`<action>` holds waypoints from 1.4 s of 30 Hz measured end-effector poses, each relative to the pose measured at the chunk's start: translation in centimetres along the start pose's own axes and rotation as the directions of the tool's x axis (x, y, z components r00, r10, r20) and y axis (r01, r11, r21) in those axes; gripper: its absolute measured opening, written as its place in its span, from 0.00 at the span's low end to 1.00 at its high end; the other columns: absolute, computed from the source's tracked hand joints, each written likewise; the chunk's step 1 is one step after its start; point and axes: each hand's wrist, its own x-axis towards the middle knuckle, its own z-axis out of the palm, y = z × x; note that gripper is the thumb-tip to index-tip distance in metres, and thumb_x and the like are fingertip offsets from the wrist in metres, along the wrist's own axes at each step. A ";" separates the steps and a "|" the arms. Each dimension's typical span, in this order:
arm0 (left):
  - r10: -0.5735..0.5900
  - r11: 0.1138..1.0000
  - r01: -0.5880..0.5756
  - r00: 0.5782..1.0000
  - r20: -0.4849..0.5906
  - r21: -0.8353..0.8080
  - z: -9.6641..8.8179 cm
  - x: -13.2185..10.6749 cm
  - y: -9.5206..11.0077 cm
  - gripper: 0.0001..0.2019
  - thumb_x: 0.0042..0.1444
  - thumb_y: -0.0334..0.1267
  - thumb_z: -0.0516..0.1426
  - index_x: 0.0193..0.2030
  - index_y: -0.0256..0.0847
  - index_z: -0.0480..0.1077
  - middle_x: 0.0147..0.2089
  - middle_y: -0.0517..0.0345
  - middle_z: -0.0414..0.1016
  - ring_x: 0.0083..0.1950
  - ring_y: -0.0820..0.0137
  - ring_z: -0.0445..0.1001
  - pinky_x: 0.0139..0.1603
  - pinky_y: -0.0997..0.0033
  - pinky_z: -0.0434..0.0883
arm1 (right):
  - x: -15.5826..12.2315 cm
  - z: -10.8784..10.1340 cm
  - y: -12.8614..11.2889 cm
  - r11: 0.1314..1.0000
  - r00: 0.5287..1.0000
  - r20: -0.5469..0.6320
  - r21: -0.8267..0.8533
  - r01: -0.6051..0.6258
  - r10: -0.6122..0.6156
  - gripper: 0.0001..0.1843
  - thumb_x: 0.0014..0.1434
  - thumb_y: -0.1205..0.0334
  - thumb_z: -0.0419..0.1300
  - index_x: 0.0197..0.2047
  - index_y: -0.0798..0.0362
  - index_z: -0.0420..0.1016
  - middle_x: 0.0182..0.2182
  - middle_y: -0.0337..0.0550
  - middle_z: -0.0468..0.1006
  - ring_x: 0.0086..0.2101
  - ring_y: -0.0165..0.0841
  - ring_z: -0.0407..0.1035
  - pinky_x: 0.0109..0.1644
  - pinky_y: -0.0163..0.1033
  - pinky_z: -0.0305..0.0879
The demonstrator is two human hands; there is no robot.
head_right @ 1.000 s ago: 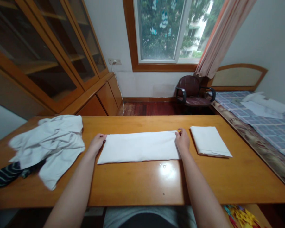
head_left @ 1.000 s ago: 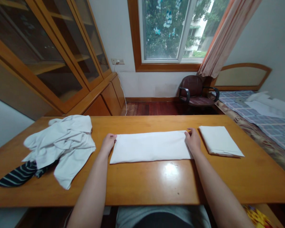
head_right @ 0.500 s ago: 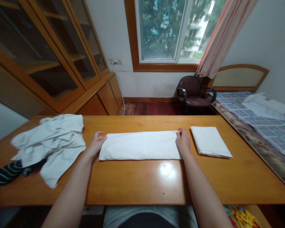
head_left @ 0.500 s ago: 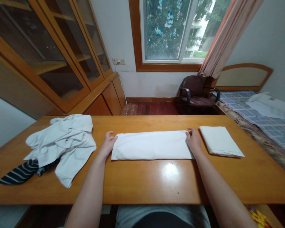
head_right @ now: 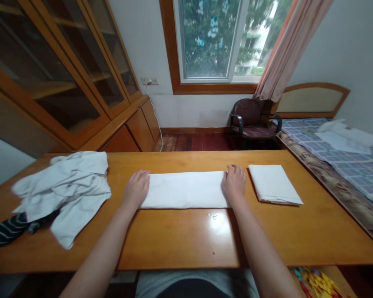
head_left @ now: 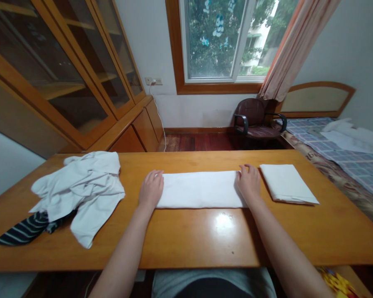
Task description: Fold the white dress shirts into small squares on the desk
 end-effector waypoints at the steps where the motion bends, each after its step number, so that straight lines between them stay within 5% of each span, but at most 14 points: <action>1: 0.063 0.998 -0.063 0.997 0.043 -0.017 0.2 0.2 1.3 0.21 0.69 0.40 0.44 0.60 0.37 0.71 0.61 0.43 0.73 0.67 0.55 0.64 0.69 0.52 0.60 | -0.2 -0.1 -1.3 0.997 0.998 0.010 0.038 0.065 -0.066 0.21 0.66 0.63 0.50 0.58 0.59 0.71 0.58 0.63 0.69 0.58 0.52 0.60 0.61 0.58 0.56; 3: 0.147 0.989 -0.143 0.977 0.155 -0.037 0.9 0.4 3.8 0.23 0.69 0.42 0.43 0.63 0.38 0.68 0.67 0.46 0.68 0.72 0.56 0.58 0.73 0.49 0.53 | -0.8 0.0 -4.1 0.970 0.970 0.102 0.125 0.206 -0.219 0.24 0.68 0.61 0.48 0.63 0.58 0.68 0.62 0.60 0.67 0.62 0.49 0.57 0.66 0.57 0.52; 6: 0.193 0.981 -0.185 0.929 0.316 -0.054 2.6 0.4 6.6 0.27 0.69 0.47 0.44 0.70 0.41 0.61 0.72 0.49 0.59 0.75 0.56 0.50 0.75 0.46 0.46 | -2.3 0.5 -7.9 0.891 0.860 0.267 0.267 0.367 -0.435 0.27 0.70 0.55 0.47 0.68 0.58 0.62 0.68 0.56 0.61 0.66 0.46 0.54 0.70 0.54 0.48; 9: 0.156 0.988 -0.147 0.913 0.378 -0.052 3.8 0.5 6.9 0.29 0.69 0.49 0.42 0.73 0.43 0.54 0.75 0.51 0.53 0.76 0.57 0.48 0.75 0.46 0.44 | -3.4 1.2 -9.0 0.884 0.806 0.376 0.297 0.362 -0.457 0.31 0.71 0.50 0.46 0.70 0.57 0.58 0.70 0.55 0.57 0.68 0.46 0.51 0.71 0.55 0.45; 16: -0.011 1.000 0.004 0.915 0.403 0.018 4.2 0.8 0.6 0.30 0.70 0.50 0.38 0.74 0.39 0.51 0.76 0.50 0.48 0.77 0.58 0.44 0.75 0.47 0.43 | -2.4 2.2 -2.2 0.991 0.875 0.465 0.067 0.119 -0.137 0.35 0.71 0.49 0.43 0.72 0.65 0.54 0.71 0.60 0.52 0.70 0.46 0.45 0.72 0.56 0.39; 20: -0.126 0.992 0.109 0.915 0.382 0.066 3.8 0.5 -2.8 0.31 0.70 0.50 0.36 0.75 0.39 0.48 0.77 0.51 0.45 0.78 0.55 0.40 0.74 0.38 0.41 | -2.0 2.2 0.7 0.997 0.892 0.446 -0.004 0.078 -0.068 0.34 0.71 0.50 0.42 0.72 0.64 0.53 0.71 0.59 0.51 0.70 0.45 0.45 0.72 0.56 0.39; 24: -0.190 0.982 0.171 0.909 0.371 0.084 3.4 0.3 -4.2 0.31 0.70 0.50 0.34 0.75 0.41 0.48 0.77 0.52 0.45 0.78 0.55 0.39 0.73 0.35 0.39 | -2.0 2.2 1.7 0.999 0.900 0.434 -0.005 0.042 -0.036 0.34 0.71 0.49 0.40 0.72 0.61 0.53 0.72 0.57 0.51 0.70 0.45 0.44 0.71 0.61 0.39; 31: -0.286 0.958 0.266 0.891 0.353 0.104 3.4 0.2 -4.7 0.31 0.69 0.50 0.34 0.75 0.41 0.50 0.77 0.51 0.45 0.78 0.51 0.39 0.73 0.35 0.40 | -2.0 1.9 4.8 0.996 0.915 0.392 -0.055 -0.074 0.090 0.33 0.70 0.51 0.40 0.71 0.60 0.56 0.71 0.56 0.53 0.70 0.50 0.46 0.69 0.66 0.43; 35: -0.297 0.955 0.281 0.897 0.328 0.095 2.8 0.7 -4.3 0.30 0.69 0.48 0.37 0.73 0.41 0.54 0.78 0.49 0.43 0.77 0.48 0.40 0.71 0.32 0.44 | -1.9 1.1 5.6 0.992 0.942 0.316 -0.075 -0.097 0.116 0.32 0.68 0.57 0.42 0.68 0.66 0.60 0.68 0.63 0.58 0.68 0.53 0.51 0.67 0.62 0.50; 38: -0.254 0.966 0.236 0.934 0.250 0.101 2.1 1.3 -2.1 0.28 0.69 0.42 0.39 0.71 0.37 0.58 0.77 0.46 0.45 0.77 0.48 0.41 0.72 0.33 0.45 | -1.8 0.7 3.6 0.999 0.966 0.256 -0.032 -0.028 0.035 0.31 0.67 0.63 0.41 0.67 0.72 0.62 0.66 0.68 0.61 0.68 0.51 0.52 0.69 0.58 0.49; 42: -0.017 1.000 0.018 0.962 0.271 0.000 2.5 1.9 3.0 0.26 0.69 0.42 0.41 0.69 0.38 0.62 0.73 0.48 0.58 0.76 0.54 0.48 0.74 0.41 0.44 | -1.8 0.8 -1.5 0.987 0.953 0.272 0.118 0.105 -0.134 0.30 0.69 0.60 0.41 0.68 0.67 0.61 0.68 0.60 0.61 0.68 0.46 0.53 0.71 0.52 0.48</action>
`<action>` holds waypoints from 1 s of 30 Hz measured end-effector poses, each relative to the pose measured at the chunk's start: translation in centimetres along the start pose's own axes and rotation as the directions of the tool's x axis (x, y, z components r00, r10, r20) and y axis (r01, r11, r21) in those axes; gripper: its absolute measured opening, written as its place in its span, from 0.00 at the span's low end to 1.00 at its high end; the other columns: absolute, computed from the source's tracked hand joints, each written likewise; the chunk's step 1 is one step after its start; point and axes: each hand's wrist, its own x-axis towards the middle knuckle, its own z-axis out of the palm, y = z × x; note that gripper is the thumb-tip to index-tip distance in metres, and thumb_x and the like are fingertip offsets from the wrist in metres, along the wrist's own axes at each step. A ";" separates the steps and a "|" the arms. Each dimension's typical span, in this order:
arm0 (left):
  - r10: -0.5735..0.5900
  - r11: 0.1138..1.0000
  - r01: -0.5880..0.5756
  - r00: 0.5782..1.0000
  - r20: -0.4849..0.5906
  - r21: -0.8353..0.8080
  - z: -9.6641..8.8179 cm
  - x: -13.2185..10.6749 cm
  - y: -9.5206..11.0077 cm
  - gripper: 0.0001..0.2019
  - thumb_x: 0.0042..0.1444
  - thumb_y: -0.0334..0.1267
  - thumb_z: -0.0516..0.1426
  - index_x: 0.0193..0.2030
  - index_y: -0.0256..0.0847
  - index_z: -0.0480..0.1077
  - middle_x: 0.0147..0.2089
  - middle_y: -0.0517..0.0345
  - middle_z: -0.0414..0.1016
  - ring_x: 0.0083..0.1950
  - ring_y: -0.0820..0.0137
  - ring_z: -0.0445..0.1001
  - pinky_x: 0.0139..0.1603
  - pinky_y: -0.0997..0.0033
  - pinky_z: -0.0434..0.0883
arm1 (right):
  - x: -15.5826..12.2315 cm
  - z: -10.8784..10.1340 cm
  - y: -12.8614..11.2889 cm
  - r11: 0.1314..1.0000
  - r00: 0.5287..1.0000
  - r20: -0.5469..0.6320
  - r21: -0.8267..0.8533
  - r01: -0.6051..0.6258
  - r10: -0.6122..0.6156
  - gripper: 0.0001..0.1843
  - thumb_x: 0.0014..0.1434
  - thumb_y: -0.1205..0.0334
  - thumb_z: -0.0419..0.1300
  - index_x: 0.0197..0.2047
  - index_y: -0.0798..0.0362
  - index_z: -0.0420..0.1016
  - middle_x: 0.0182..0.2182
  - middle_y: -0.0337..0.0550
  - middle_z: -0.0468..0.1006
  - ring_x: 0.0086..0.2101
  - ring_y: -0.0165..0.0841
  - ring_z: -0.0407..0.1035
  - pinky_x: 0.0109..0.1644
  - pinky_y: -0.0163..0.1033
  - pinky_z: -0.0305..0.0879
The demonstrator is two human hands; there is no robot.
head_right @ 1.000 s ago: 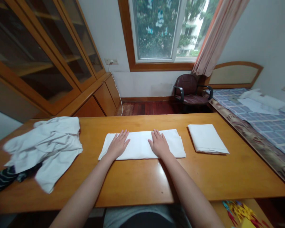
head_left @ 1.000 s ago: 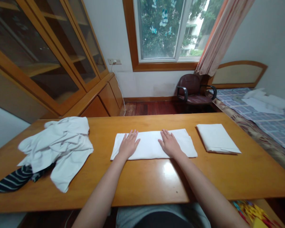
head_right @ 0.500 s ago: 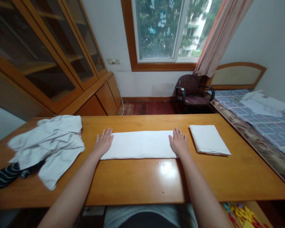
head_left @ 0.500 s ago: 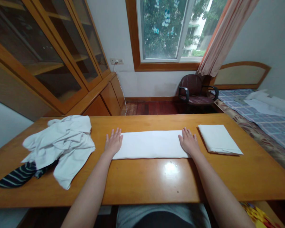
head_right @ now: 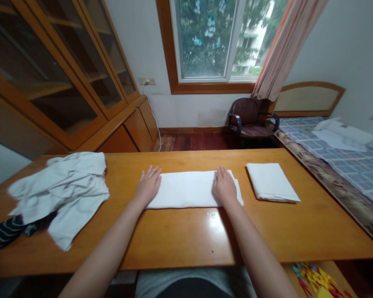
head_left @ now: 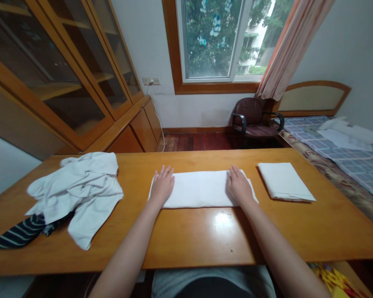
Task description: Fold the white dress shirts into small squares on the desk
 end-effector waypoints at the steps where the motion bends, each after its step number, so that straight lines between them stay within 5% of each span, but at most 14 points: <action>1: 0.053 0.998 -0.052 0.999 0.014 -0.019 0.4 0.1 1.2 0.26 0.69 0.43 0.41 0.69 0.40 0.62 0.73 0.49 0.59 0.76 0.55 0.48 0.75 0.42 0.44 | 0.2 0.2 -1.2 0.999 0.999 0.014 0.016 0.042 -0.042 0.30 0.70 0.59 0.41 0.68 0.65 0.62 0.68 0.59 0.61 0.68 0.45 0.52 0.71 0.52 0.48; 4: 0.158 0.987 -0.154 0.985 0.073 -0.049 1.8 0.4 3.9 0.26 0.70 0.46 0.41 0.71 0.43 0.60 0.73 0.51 0.58 0.76 0.57 0.48 0.75 0.44 0.44 | 0.4 1.0 -3.6 0.989 0.985 0.095 0.043 0.143 -0.146 0.29 0.70 0.54 0.43 0.68 0.61 0.63 0.69 0.56 0.59 0.68 0.45 0.52 0.71 0.53 0.48; 7: 0.174 0.984 -0.170 0.979 0.110 -0.050 2.9 0.5 4.5 0.27 0.70 0.49 0.41 0.73 0.45 0.56 0.75 0.52 0.54 0.77 0.57 0.47 0.75 0.45 0.44 | 0.3 1.6 -3.6 0.993 0.980 0.160 0.039 0.116 -0.121 0.31 0.71 0.50 0.44 0.69 0.59 0.61 0.69 0.56 0.59 0.69 0.45 0.51 0.71 0.54 0.46; 21: 0.001 1.000 -0.003 0.992 0.123 0.014 2.1 0.2 -2.8 0.29 0.70 0.49 0.39 0.73 0.40 0.54 0.76 0.50 0.50 0.77 0.56 0.45 0.75 0.45 0.42 | -0.2 0.9 3.8 0.994 0.987 0.130 -0.075 -0.084 0.094 0.32 0.70 0.50 0.43 0.70 0.60 0.59 0.70 0.56 0.56 0.69 0.47 0.48 0.71 0.57 0.44; 30: -0.012 0.998 0.005 0.993 0.120 0.060 1.9 0.2 -3.1 0.29 0.70 0.50 0.38 0.73 0.41 0.53 0.76 0.51 0.49 0.77 0.57 0.45 0.74 0.42 0.42 | -0.3 0.9 4.7 0.994 0.988 0.126 -0.069 -0.083 0.091 0.30 0.71 0.53 0.42 0.69 0.60 0.61 0.70 0.53 0.58 0.68 0.46 0.51 0.72 0.55 0.44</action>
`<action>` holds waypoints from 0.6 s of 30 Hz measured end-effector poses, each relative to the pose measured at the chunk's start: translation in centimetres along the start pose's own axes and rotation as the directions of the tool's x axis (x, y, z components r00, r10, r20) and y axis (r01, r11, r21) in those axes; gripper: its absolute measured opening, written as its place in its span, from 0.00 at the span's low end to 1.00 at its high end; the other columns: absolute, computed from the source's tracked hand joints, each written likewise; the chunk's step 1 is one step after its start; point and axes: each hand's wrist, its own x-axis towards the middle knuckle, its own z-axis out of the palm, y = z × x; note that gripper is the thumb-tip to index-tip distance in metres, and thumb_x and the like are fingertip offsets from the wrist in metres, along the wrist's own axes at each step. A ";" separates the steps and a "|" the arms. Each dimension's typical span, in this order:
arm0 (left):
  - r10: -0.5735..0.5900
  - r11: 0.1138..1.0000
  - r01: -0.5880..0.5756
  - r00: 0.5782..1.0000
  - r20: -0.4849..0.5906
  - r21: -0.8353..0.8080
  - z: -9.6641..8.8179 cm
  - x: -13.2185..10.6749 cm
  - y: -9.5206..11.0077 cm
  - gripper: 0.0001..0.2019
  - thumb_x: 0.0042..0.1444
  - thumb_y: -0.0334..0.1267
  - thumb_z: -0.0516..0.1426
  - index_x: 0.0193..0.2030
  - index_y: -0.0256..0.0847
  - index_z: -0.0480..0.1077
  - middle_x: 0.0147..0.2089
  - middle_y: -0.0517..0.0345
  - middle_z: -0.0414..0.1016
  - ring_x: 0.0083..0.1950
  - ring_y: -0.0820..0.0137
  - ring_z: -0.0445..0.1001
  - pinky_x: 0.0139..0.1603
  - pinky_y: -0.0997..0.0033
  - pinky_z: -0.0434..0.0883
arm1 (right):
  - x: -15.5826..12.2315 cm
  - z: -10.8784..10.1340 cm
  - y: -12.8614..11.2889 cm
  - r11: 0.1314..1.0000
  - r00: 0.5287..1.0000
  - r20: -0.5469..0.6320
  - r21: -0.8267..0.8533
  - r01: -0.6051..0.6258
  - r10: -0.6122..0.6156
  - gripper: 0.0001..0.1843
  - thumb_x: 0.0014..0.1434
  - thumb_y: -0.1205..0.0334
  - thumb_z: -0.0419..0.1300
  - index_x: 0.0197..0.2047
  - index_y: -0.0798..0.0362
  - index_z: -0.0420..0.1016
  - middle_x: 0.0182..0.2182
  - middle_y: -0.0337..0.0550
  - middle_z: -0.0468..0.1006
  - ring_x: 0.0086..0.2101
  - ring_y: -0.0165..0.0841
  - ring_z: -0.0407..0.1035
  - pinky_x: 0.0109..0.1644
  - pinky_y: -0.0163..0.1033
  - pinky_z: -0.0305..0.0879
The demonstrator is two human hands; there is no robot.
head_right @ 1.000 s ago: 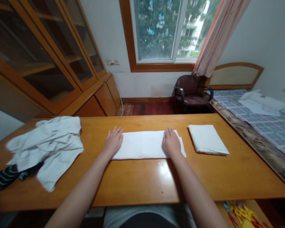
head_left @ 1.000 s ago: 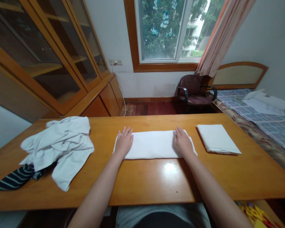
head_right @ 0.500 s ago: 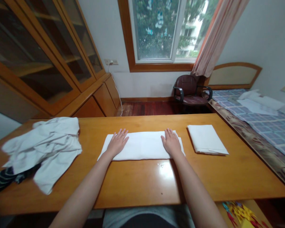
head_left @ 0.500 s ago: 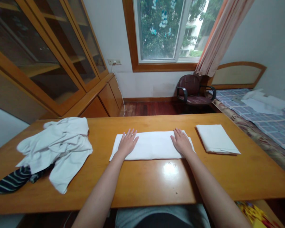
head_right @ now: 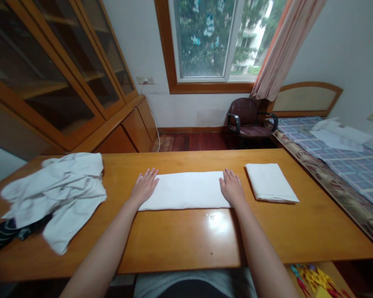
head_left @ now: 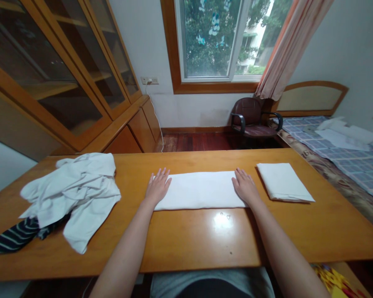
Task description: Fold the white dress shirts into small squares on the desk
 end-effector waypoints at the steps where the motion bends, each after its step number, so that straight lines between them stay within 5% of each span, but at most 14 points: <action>1: -0.014 1.000 0.014 1.000 0.008 0.012 -0.1 0.0 0.0 0.29 0.71 0.50 0.38 0.74 0.41 0.53 0.76 0.51 0.48 0.77 0.57 0.45 0.74 0.41 0.43 | 0.0 0.0 0.2 1.000 1.000 -0.002 0.006 0.003 -0.003 0.30 0.71 0.54 0.42 0.69 0.60 0.62 0.70 0.52 0.58 0.68 0.45 0.51 0.72 0.55 0.44; 10: -0.121 0.991 0.120 0.993 0.011 0.056 -0.4 -1.5 -3.1 0.29 0.71 0.48 0.37 0.74 0.41 0.51 0.77 0.51 0.46 0.77 0.57 0.44 0.74 0.40 0.44 | 0.1 0.7 2.1 0.997 0.998 -0.054 0.066 0.033 -0.029 0.29 0.70 0.53 0.44 0.68 0.58 0.63 0.69 0.52 0.59 0.68 0.46 0.52 0.72 0.58 0.45; 18: -0.123 0.991 0.122 0.992 -0.022 -0.048 -0.2 -2.0 -4.3 0.27 0.71 0.47 0.38 0.72 0.42 0.57 0.76 0.53 0.50 0.77 0.57 0.46 0.74 0.42 0.45 | -0.3 0.8 4.6 0.957 0.984 -0.172 0.272 0.097 -0.051 0.27 0.66 0.58 0.47 0.62 0.60 0.73 0.62 0.55 0.71 0.64 0.44 0.61 0.70 0.53 0.55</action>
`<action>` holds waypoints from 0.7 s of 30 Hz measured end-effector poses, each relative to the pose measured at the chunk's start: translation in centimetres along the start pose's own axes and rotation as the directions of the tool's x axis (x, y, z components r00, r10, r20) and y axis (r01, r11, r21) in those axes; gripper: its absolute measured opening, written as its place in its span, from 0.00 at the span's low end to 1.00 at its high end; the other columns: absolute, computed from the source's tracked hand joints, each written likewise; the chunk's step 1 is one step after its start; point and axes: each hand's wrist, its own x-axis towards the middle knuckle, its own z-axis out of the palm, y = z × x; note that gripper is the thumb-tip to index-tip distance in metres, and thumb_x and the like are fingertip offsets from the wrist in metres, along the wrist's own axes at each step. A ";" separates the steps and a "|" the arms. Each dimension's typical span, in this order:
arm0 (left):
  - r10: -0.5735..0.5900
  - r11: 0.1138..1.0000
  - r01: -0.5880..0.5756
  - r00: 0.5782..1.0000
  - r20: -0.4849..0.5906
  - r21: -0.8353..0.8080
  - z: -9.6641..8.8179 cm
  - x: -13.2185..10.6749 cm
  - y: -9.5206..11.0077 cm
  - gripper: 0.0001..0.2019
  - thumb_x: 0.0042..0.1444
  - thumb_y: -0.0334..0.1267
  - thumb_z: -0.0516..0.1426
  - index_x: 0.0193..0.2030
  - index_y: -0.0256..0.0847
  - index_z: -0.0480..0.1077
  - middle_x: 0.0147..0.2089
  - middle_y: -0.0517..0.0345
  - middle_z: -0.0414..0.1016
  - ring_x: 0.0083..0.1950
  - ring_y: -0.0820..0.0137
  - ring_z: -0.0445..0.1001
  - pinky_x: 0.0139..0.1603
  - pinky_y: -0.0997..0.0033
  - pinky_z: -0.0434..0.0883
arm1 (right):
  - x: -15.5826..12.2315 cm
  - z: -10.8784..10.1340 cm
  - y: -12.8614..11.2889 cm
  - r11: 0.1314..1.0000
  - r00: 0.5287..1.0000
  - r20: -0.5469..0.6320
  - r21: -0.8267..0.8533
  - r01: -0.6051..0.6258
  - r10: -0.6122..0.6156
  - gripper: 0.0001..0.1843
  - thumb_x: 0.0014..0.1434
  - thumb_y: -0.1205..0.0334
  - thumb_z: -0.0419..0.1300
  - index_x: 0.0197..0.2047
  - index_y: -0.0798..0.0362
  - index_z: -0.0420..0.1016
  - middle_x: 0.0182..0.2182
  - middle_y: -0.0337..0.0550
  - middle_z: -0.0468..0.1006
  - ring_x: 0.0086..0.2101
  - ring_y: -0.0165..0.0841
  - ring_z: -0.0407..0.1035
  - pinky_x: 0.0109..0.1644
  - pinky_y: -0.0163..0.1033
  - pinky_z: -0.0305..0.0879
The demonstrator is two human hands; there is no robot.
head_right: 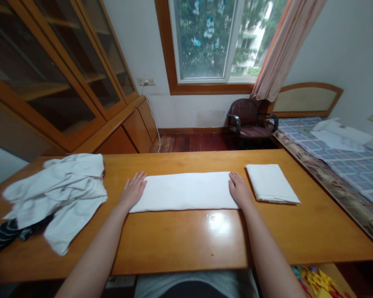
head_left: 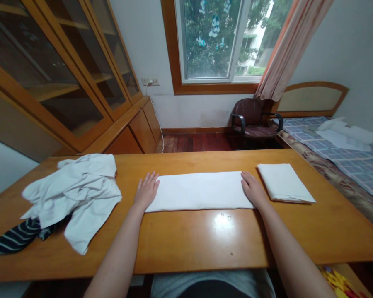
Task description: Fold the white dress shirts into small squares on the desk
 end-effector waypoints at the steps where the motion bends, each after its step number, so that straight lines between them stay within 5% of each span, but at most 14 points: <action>1: -0.001 1.000 0.000 1.000 -0.009 -0.014 0.0 0.0 -0.1 0.27 0.71 0.47 0.38 0.71 0.42 0.59 0.75 0.53 0.52 0.77 0.57 0.47 0.74 0.42 0.46 | -0.1 -0.1 0.2 1.000 1.000 -0.003 0.028 -0.001 0.001 0.27 0.66 0.57 0.47 0.61 0.60 0.73 0.61 0.55 0.72 0.64 0.44 0.62 0.70 0.53 0.55; 11: -0.002 0.994 -0.010 0.994 -0.110 -0.109 0.7 0.3 -1.1 0.23 0.69 0.42 0.41 0.64 0.42 0.68 0.71 0.50 0.62 0.74 0.56 0.56 0.72 0.43 0.52 | -0.5 -0.3 0.2 0.995 0.999 -0.049 0.103 0.009 -0.004 0.24 0.64 0.57 0.50 0.57 0.58 0.76 0.58 0.54 0.75 0.62 0.44 0.64 0.68 0.55 0.58; 21: -0.100 0.946 0.010 0.960 -0.260 -0.325 1.3 0.6 -2.6 0.19 0.63 0.41 0.49 0.57 0.39 0.71 0.61 0.44 0.73 0.65 0.56 0.68 0.68 0.51 0.63 | -0.8 -0.5 -0.4 0.993 0.973 -0.217 -0.107 0.056 -0.078 0.19 0.63 0.60 0.52 0.52 0.56 0.76 0.48 0.55 0.79 0.49 0.45 0.70 0.58 0.53 0.64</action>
